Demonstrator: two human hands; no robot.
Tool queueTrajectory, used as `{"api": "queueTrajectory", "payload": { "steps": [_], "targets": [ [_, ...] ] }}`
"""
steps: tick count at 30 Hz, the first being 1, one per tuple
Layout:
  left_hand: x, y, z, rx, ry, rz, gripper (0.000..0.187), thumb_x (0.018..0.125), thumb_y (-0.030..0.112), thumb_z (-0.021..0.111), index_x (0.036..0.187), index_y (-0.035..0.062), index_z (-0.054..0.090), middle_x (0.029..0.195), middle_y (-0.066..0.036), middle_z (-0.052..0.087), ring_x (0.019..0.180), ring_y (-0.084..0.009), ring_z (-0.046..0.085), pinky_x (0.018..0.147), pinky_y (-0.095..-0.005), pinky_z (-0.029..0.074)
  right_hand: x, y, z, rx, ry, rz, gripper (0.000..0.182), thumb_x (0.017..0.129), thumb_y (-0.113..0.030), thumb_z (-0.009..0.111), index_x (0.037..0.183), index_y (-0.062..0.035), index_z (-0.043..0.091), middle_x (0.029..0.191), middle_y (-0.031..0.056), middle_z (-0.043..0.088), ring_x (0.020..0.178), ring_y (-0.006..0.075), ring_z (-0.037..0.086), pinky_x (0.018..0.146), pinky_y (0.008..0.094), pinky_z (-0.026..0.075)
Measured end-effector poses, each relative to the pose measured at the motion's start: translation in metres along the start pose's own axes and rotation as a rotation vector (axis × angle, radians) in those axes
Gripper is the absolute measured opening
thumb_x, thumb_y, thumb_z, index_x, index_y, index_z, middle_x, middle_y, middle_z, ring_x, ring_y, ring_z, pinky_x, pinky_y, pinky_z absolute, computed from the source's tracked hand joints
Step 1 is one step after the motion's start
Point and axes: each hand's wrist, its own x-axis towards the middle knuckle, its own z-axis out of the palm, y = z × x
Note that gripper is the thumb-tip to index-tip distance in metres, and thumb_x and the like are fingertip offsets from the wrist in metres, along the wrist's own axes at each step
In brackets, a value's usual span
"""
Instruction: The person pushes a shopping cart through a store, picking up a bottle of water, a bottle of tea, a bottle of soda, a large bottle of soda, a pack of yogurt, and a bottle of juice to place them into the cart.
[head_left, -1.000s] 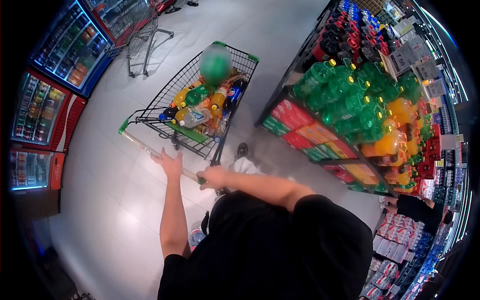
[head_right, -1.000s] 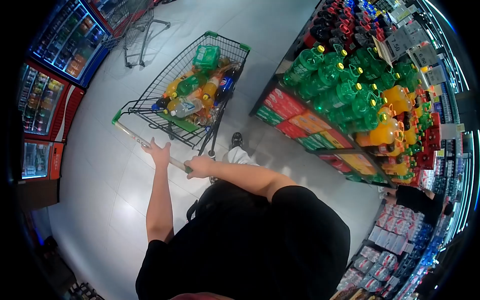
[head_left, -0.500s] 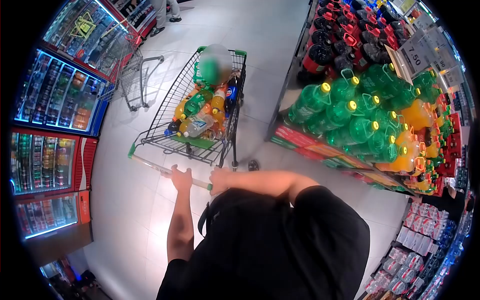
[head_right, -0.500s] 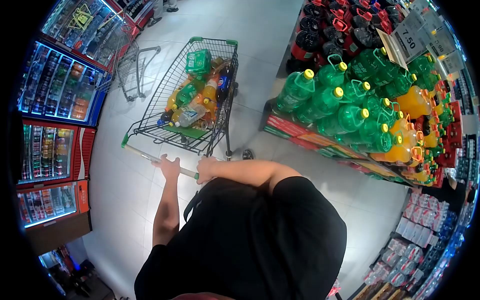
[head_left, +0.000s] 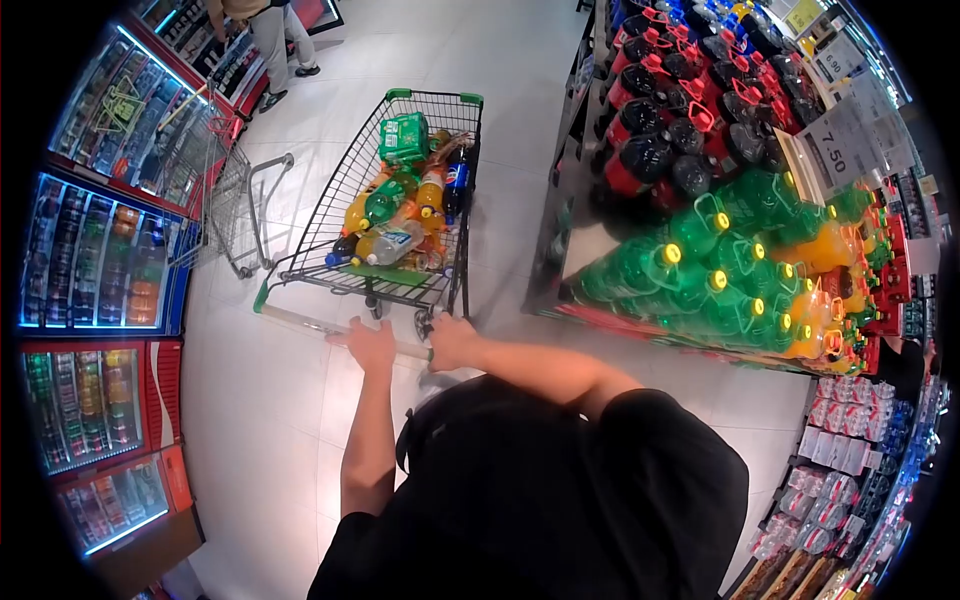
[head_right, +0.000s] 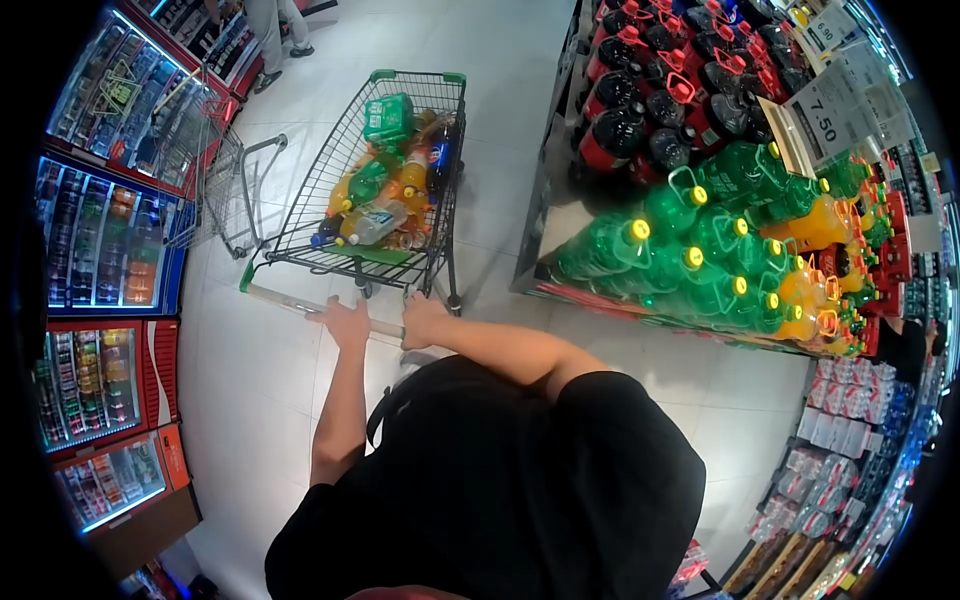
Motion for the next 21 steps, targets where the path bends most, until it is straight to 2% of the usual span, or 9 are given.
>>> {"api": "queueTrajectory", "payload": {
  "steps": [4, 6, 7, 9, 12, 13, 18, 19, 21],
  "targets": [
    [0.046, 0.023, 0.001, 0.031, -0.012, 0.136, 0.078, 0.088, 0.037, 0.073, 0.144, -0.0095, 0.046, 0.144, -0.056, 0.028, 0.121, -0.059, 0.057, 0.109, -0.0517, 0.046, 0.036, 0.033, -0.019, 0.069, 0.144, -0.038, 0.06, 0.071, -0.053, 0.076, 0.108, -0.0056, 0.078, 0.119, 0.0127, 0.066, 0.125, 0.0315, 0.053, 0.097, 0.0427, 0.055],
    [0.044, 0.042, -0.016, 0.047, -0.266, 0.149, 0.076, 0.091, 0.04, 0.071, 0.148, -0.0041, 0.046, 0.136, -0.045, 0.051, 0.123, -0.0528, 0.059, 0.106, -0.052, 0.048, 0.042, 0.063, -0.02, 0.107, 0.124, -0.101, 0.054, 0.072, -0.047, 0.075, 0.108, -0.0069, 0.076, 0.118, 0.0124, 0.066, 0.121, 0.0341, 0.055, 0.099, 0.0443, 0.054],
    [0.06, 0.04, -0.015, 0.034, -0.262, 0.148, 0.076, 0.091, 0.04, 0.071, 0.148, -0.0041, 0.046, 0.136, -0.045, 0.051, 0.123, -0.0528, 0.059, 0.106, -0.052, 0.048, 0.052, 0.076, -0.026, 0.14, 0.186, -0.157, 0.053, 0.073, -0.047, 0.074, 0.108, -0.007, 0.076, 0.116, 0.0118, 0.066, 0.119, 0.0338, 0.056, 0.098, 0.0442, 0.054],
    [0.093, 0.03, -0.015, 0.099, -0.39, 0.431, 0.073, 0.094, 0.041, 0.069, 0.152, 0.0058, 0.045, 0.13, -0.033, 0.063, 0.123, -0.0478, 0.06, 0.103, -0.0521, 0.049, 0.063, 0.089, -0.042, 0.174, 0.223, -0.207, 0.051, 0.075, -0.047, 0.074, 0.107, -0.0073, 0.076, 0.114, 0.0108, 0.067, 0.117, 0.0338, 0.056, 0.097, 0.044, 0.054],
    [0.119, 0.056, -0.033, 0.172, -0.559, 0.6, 0.072, 0.093, 0.04, 0.068, 0.155, 0.0133, 0.044, 0.134, -0.03, 0.062, 0.123, -0.0485, 0.059, 0.102, -0.0517, 0.05, 0.075, 0.113, -0.067, 0.143, 0.338, -0.239, 0.051, 0.075, -0.049, 0.075, 0.106, -0.0079, 0.077, 0.115, 0.0111, 0.067, 0.117, 0.0352, 0.056, 0.099, 0.0433, 0.051],
    [0.109, 0.061, -0.019, 0.199, -0.591, 0.555, 0.072, 0.093, 0.04, 0.068, 0.155, 0.0133, 0.044, 0.134, -0.03, 0.062, 0.123, -0.0485, 0.059, 0.102, -0.0517, 0.05, 0.065, 0.126, -0.061, 0.237, 0.324, -0.209, 0.039, 0.073, -0.036, 0.078, 0.096, -0.005, 0.074, 0.117, 0.0133, 0.068, 0.121, 0.0349, 0.056, 0.103, 0.0422, 0.048],
    [0.155, 0.118, -0.021, 0.306, -0.762, 0.768, 0.075, 0.094, 0.039, 0.068, 0.159, 0.0136, 0.04, 0.141, -0.028, 0.058, 0.125, -0.0435, 0.06, 0.105, -0.0496, 0.049, 0.077, 0.146, -0.115, 0.143, 0.445, -0.171, 0.051, 0.071, -0.035, 0.082, 0.112, -0.0064, 0.075, 0.143, 0.0186, 0.057, 0.138, 0.0382, 0.047, 0.113, 0.0463, 0.041],
    [0.167, 0.121, -0.016, 0.175, -0.727, 0.881, 0.068, 0.094, 0.037, 0.069, 0.154, 0.0107, 0.048, 0.137, -0.024, 0.063, 0.123, -0.0409, 0.062, 0.105, -0.0472, 0.049, 0.075, 0.145, -0.129, 0.085, 0.509, -0.115, 0.054, 0.072, -0.039, 0.082, 0.115, -0.0054, 0.075, 0.149, 0.022, 0.053, 0.145, 0.0405, 0.043, 0.116, 0.0489, 0.038],
    [0.182, 0.129, 0.0, 0.126, -0.762, 0.864, 0.064, 0.094, 0.037, 0.069, 0.149, 0.0085, 0.053, 0.133, -0.023, 0.065, 0.123, -0.0397, 0.062, 0.105, -0.0462, 0.049, 0.064, 0.154, -0.129, 0.128, 0.59, -0.024, 0.059, 0.072, -0.037, 0.083, 0.122, -0.0068, 0.071, 0.152, 0.0223, 0.05, 0.146, 0.0405, 0.041, 0.117, 0.0505, 0.036]
  ]
}}
